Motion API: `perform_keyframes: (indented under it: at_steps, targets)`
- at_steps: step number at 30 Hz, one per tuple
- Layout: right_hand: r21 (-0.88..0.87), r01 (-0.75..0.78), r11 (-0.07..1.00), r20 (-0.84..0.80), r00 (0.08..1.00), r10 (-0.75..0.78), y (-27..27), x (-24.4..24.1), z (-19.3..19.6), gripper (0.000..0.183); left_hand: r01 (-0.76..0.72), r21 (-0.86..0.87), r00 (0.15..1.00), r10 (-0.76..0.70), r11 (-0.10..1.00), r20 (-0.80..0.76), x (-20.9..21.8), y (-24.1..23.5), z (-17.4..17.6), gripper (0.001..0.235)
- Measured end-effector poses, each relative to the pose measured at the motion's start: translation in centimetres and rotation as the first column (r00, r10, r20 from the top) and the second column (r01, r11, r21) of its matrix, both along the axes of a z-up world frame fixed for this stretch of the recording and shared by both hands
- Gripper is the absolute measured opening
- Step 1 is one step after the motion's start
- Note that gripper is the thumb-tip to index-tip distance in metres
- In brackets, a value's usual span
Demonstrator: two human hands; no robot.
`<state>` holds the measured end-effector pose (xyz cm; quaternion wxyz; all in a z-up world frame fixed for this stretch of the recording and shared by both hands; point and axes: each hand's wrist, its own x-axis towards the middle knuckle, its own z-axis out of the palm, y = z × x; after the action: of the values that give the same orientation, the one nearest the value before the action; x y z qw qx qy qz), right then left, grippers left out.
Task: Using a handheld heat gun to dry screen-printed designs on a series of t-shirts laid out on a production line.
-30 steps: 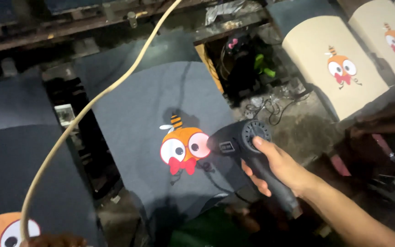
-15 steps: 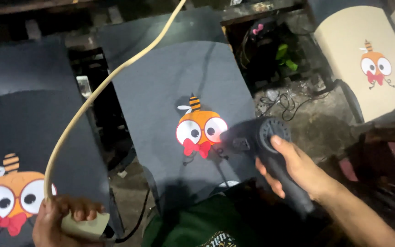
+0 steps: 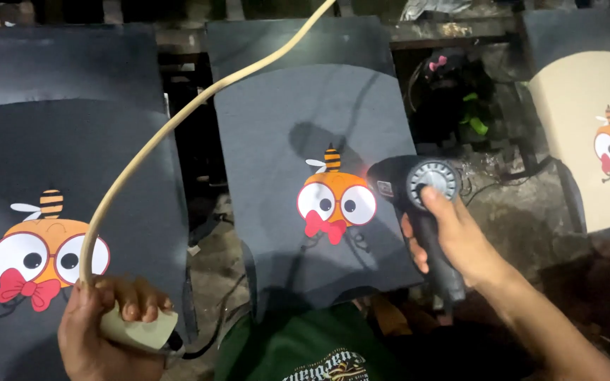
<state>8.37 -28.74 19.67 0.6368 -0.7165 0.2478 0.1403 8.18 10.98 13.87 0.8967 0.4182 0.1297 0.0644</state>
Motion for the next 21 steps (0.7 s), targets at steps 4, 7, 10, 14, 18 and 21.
perform_keyframes:
  at_steps: [4, 7, 10, 14, 18, 21]
  targets:
    - [0.229, -0.057, 0.972, -0.336, 0.932, 0.134, -0.7, -0.8, 0.5, 0.086, 0.021, 0.000, 1.000, -0.021, 1.000, -0.006, 0.2, 0.6, -0.5, 0.027]
    - [0.127, -0.153, 0.980, -0.272, 0.945, 0.182, -0.3, -0.6, 0.8, 0.083, -0.027, 0.048, 0.994, 0.032, 0.998, -0.101, 0.5, -0.1, 0.0, 0.031]
    - [-0.092, -0.074, 0.993, -0.097, 0.993, 0.065, -0.2, 1.2, -0.3, 0.064, 0.002, 0.029, 0.998, 0.000, 1.000, -0.059, 0.8, -0.5, 0.5, 0.031]
    - [0.013, -0.071, 0.997, -0.173, 0.982, 0.073, -0.1, 1.3, 0.9, 0.077, 0.042, -0.013, 0.999, -0.042, 0.999, -0.035, 0.8, -0.4, 0.4, 0.034]
    - [0.138, -0.141, 0.980, -0.249, 0.953, 0.172, 0.1, 1.9, 0.6, 0.080, 0.036, 0.012, 0.999, -0.035, 0.999, -0.034, 1.0, -0.8, 0.8, 0.031]
    - [-0.008, -0.133, 0.991, -0.139, 0.982, 0.130, 0.7, 3.3, 0.3, 0.074, 0.024, 0.021, 0.999, -0.024, 0.999, -0.031, 0.7, -0.9, 1.2, 0.030]
